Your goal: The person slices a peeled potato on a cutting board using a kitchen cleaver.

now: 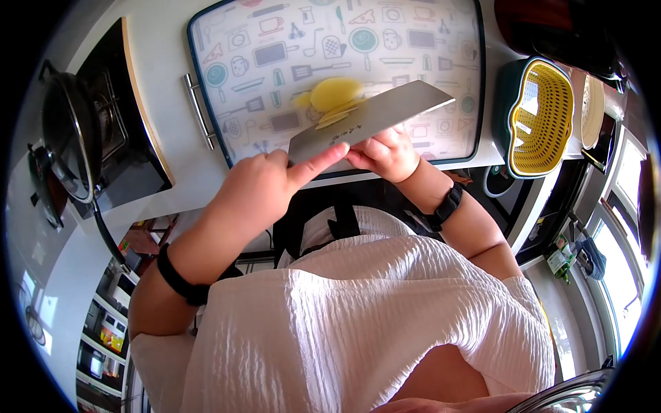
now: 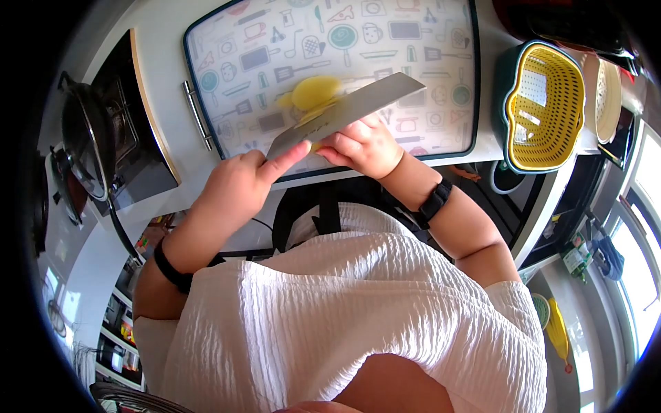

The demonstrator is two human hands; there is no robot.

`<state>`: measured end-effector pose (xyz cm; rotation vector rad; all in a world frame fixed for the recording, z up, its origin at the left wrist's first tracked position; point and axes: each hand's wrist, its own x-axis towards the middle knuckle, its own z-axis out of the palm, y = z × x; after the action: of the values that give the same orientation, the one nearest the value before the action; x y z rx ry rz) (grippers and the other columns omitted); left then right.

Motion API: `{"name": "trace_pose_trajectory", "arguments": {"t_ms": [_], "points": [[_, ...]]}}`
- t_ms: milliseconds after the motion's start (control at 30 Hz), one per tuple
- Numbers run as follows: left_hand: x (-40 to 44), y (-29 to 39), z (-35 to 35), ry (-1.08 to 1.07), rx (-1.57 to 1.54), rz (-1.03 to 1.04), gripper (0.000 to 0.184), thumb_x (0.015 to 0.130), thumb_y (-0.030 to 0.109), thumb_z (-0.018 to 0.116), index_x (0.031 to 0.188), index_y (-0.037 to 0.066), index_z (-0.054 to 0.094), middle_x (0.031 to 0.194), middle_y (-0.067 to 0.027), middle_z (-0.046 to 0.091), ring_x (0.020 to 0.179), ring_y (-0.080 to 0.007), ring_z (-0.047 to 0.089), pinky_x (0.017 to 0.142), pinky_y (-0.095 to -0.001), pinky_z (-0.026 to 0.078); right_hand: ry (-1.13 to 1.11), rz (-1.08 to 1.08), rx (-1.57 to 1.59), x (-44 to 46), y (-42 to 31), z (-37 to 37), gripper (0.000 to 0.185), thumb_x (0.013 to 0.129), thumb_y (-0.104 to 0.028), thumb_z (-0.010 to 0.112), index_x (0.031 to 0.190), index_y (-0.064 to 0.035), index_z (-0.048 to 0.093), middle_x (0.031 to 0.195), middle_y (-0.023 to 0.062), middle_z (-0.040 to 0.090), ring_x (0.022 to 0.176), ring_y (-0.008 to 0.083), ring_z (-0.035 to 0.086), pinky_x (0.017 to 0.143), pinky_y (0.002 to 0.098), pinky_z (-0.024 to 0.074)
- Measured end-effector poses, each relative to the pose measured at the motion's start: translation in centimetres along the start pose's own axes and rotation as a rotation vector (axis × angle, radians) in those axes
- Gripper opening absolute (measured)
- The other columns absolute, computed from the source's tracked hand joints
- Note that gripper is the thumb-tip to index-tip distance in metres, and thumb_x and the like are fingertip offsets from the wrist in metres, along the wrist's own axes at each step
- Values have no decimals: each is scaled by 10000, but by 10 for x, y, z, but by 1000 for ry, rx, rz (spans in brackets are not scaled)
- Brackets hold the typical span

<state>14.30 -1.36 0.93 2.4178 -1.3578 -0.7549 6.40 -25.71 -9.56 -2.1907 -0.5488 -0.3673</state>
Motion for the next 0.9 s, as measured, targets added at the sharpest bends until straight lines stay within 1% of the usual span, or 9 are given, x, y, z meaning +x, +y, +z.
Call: {"name": "trace_pose_trajectory", "arguments": {"t_ms": [100, 200, 333, 433, 467, 500, 567, 800, 900], "points": [[12, -16, 17, 72, -36, 39, 697, 849, 15, 574, 1459, 335, 461, 658, -112, 498, 548, -300, 565, 521, -399, 501, 30, -17, -2, -3, 1, 3, 250, 732, -177, 806, 934, -78, 696, 1068, 57, 618, 978, 277, 591, 847, 399, 511], [14, -16, 15, 54, -20, 30, 704, 852, 16, 570, 1463, 346, 455, 664, -111, 495, 560, -297, 564, 526, -401, 499, 34, -20, -1, 1, 0, 2, 248, 728, -185, 808, 929, -85, 702, 1041, 43, 613, 937, 256, 587, 831, 386, 514], [3, -5, 0, 22, 57, 46, 688, 861, 40, 591, 1458, 355, 461, 699, -108, 490, 568, -301, 546, 517, -400, 484, -5, 6, -46, -4, -5, -1, 335, 729, -180, 803, 1029, -78, 696, 1118, 79, 620, 1019, 306, 601, 885, 427, 513], [-17, 12, -13, 36, 30, 86, 760, 863, 77, 557, 1510, 424, 359, 657, -99, 456, 483, -235, 503, 457, -360, 475, -87, 58, -56, -12, -7, -2, 419, 725, -176, 800, 1114, -78, 679, 1183, 114, 615, 1086, 351, 598, 931, 455, 503], [-22, 14, -13, 55, 39, 71, 759, 855, 82, 559, 1507, 421, 368, 655, -93, 441, 480, -229, 493, 451, -354, 471, -123, 80, -43, -13, -7, -2, 440, 725, -175, 799, 1136, -79, 673, 1199, 124, 613, 1104, 362, 594, 943, 462, 498], [-24, 15, -16, 16, 25, 51, 732, 861, 65, 574, 1490, 396, 401, 677, -98, 454, 516, -253, 510, 475, -370, 474, -161, 103, -31, -13, -8, -2, 462, 725, -173, 798, 1158, -80, 666, 1215, 135, 610, 1122, 373, 590, 955, 468, 494], [-25, 18, -25, -61, -6, 13, 678, 871, 30, 604, 1454, 347, 467, 721, -110, 479, 588, -302, 545, 524, -403, 478, -154, 101, -19, -8, -10, -4, 461, 721, -164, 795, 1157, -83, 670, 1207, 128, 614, 1109, 367, 596, 956, 469, 492], [-25, 23, -29, -111, -7, -3, 688, 858, 9, 595, 1459, 316, 465, 728, -123, 484, 612, -313, 553, 557, -406, 486, -161, 97, 20, -3, -8, -9, 475, 704, -139, 790, 1163, -95, 675, 1205, 111, 619, 1093, 355, 601, 949, 460, 494], [-24, 23, -29, -113, -18, -10, 684, 855, 5, 594, 1460, 299, 466, 731, -122, 487, 618, -314, 555, 560, -406, 487, -131, 69, 6, -5, -5, -5, 468, 696, -128, 795, 1148, -86, 678, 1201, 108, 618, 1082, 356, 602, 937, 456, 497]]}}
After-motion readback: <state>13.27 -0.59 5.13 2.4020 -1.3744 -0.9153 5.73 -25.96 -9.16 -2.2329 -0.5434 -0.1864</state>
